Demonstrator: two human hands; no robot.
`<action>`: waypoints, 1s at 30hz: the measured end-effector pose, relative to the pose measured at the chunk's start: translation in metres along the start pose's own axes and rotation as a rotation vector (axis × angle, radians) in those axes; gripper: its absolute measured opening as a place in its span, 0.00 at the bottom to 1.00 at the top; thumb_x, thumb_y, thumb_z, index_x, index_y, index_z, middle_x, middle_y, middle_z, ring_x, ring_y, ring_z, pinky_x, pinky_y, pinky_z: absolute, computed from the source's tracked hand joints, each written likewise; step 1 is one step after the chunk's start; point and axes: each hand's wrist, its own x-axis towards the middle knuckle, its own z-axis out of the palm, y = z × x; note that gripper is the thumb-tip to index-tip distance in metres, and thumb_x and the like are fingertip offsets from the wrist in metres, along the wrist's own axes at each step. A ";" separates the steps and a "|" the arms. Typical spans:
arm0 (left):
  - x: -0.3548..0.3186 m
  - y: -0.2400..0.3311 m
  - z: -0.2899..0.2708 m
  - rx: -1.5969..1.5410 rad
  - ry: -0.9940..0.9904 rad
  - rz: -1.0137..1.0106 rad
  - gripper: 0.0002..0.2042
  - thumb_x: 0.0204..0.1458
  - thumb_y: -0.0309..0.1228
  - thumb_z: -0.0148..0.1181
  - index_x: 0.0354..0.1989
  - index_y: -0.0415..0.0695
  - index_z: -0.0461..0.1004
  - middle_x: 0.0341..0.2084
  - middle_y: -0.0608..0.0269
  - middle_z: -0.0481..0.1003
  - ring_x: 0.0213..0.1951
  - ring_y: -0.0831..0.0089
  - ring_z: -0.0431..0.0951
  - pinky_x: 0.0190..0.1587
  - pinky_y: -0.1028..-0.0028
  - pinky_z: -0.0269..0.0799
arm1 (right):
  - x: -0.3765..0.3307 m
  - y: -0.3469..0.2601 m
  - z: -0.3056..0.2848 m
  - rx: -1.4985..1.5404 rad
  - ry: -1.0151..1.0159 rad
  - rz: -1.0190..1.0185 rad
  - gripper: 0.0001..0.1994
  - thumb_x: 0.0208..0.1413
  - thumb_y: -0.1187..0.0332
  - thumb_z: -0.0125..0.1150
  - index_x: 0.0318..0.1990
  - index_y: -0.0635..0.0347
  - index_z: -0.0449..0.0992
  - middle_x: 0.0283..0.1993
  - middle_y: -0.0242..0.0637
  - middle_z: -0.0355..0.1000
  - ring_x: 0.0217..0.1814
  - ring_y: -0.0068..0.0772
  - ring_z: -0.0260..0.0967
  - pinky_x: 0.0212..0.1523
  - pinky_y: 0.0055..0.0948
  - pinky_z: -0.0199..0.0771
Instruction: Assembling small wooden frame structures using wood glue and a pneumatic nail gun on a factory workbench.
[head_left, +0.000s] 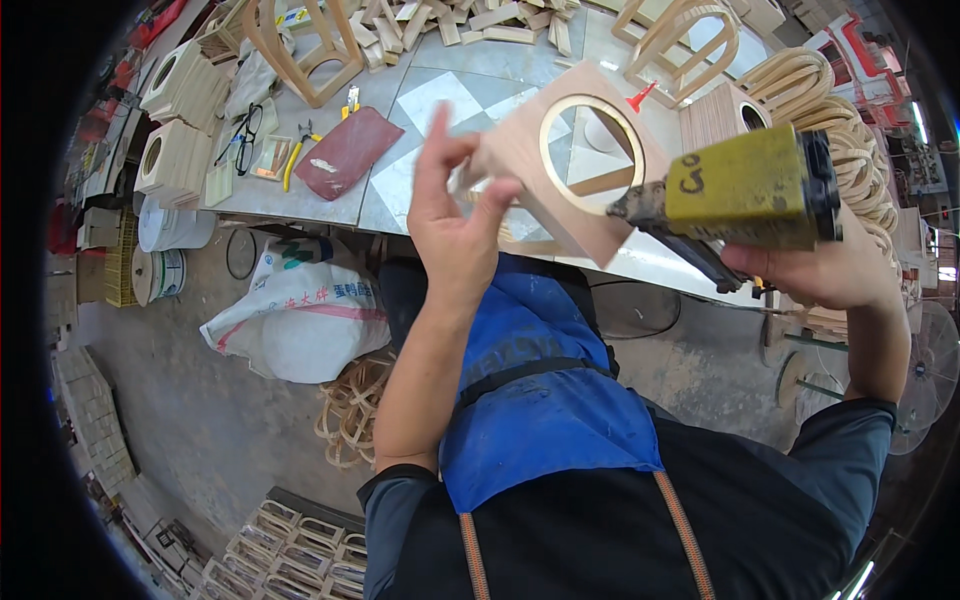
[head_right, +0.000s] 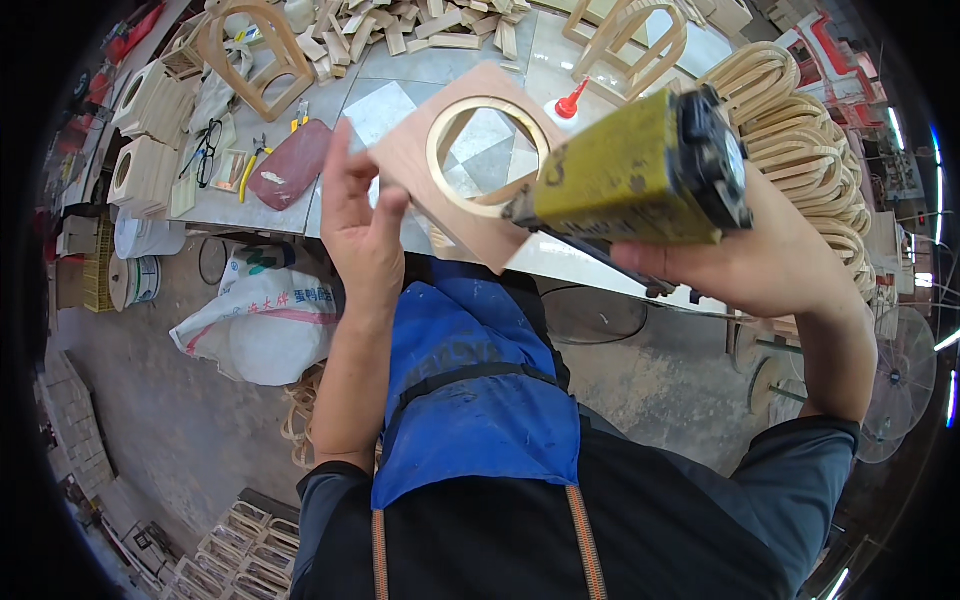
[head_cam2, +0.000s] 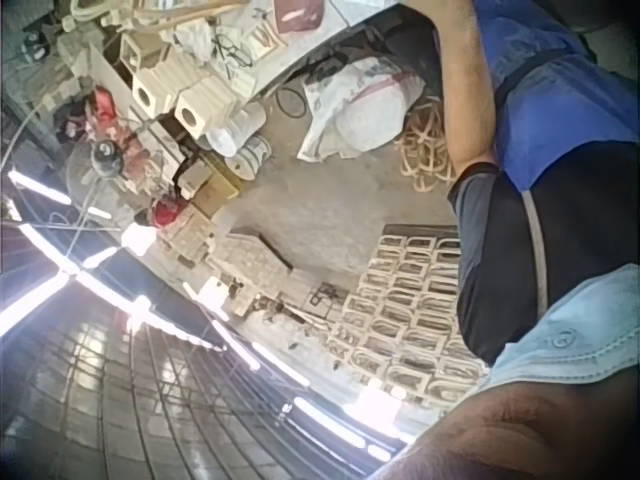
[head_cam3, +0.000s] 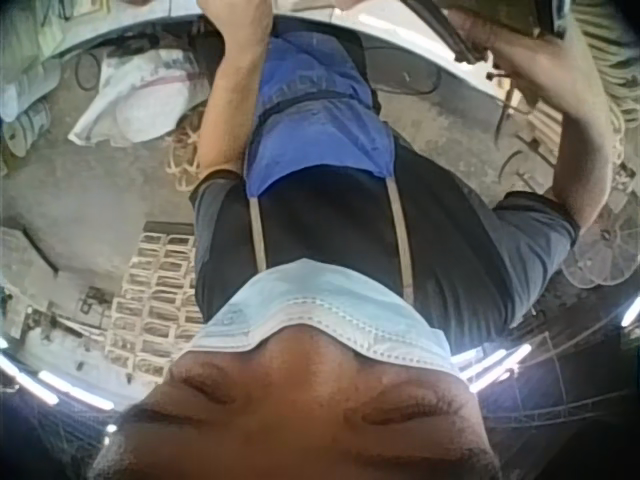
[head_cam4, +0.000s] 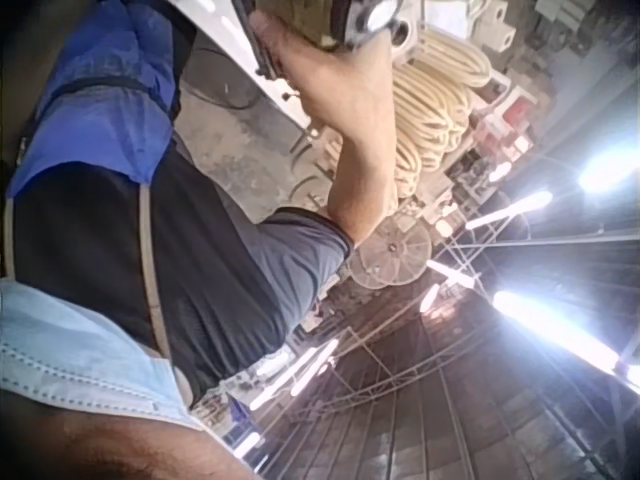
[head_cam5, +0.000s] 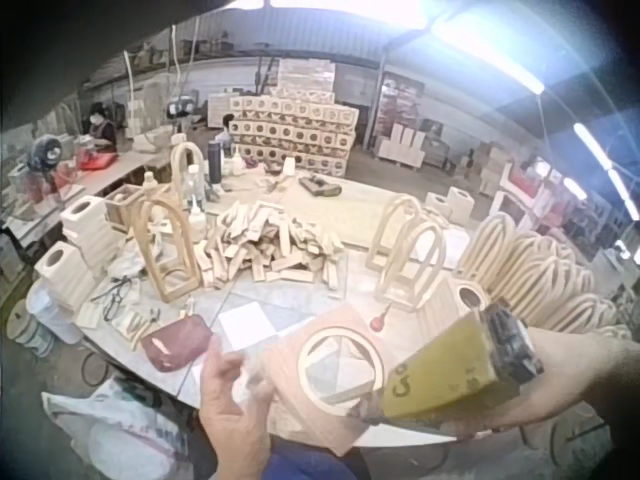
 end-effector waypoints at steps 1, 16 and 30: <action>-0.001 -0.003 0.005 0.075 0.111 0.033 0.38 0.46 0.30 0.79 0.68 0.40 0.68 0.46 0.60 0.75 0.46 0.68 0.75 0.57 0.71 0.70 | 0.005 -0.009 0.002 0.038 -0.004 0.055 0.21 0.53 0.69 0.78 0.53 0.67 0.80 0.49 0.45 0.82 0.46 0.39 0.81 0.47 0.33 0.82; -0.025 -0.006 0.025 0.168 -0.063 0.190 0.42 0.29 0.33 0.85 0.62 0.44 0.78 0.40 0.66 0.77 0.40 0.73 0.74 0.47 0.75 0.71 | 0.009 -0.018 0.007 0.162 -0.026 0.209 0.22 0.53 0.68 0.78 0.54 0.67 0.80 0.49 0.46 0.82 0.46 0.40 0.82 0.46 0.33 0.82; -0.026 -0.003 0.029 0.135 -0.125 0.198 0.44 0.27 0.26 0.84 0.62 0.40 0.77 0.40 0.66 0.77 0.41 0.74 0.71 0.49 0.75 0.67 | -0.007 0.005 0.012 -0.183 0.084 -0.259 0.22 0.50 0.64 0.81 0.51 0.62 0.83 0.49 0.44 0.84 0.44 0.43 0.85 0.43 0.35 0.87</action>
